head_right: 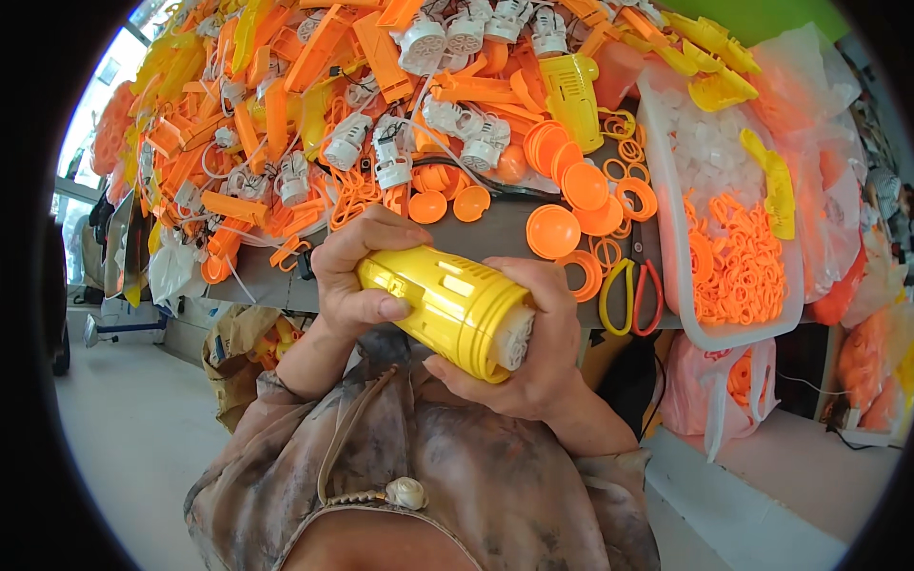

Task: Assembling various plastic components of toy bubble guns at a workbench.

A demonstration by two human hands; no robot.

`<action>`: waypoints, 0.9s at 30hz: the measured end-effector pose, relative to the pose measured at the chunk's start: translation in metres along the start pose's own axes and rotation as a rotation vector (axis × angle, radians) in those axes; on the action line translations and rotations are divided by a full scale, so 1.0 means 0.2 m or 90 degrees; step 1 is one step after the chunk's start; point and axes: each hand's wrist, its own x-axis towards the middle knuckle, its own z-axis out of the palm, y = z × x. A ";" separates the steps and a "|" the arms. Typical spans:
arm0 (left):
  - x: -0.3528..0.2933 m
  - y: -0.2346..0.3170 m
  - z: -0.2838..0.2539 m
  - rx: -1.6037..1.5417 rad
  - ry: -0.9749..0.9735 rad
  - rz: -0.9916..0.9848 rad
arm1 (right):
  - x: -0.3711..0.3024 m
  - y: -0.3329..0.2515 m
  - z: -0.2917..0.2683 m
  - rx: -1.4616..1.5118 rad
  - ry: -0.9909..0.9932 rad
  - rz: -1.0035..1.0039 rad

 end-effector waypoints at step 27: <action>-0.10 -0.15 -0.18 -0.352 0.110 -0.225 | 0.02 0.07 -0.13 -0.013 -0.213 0.205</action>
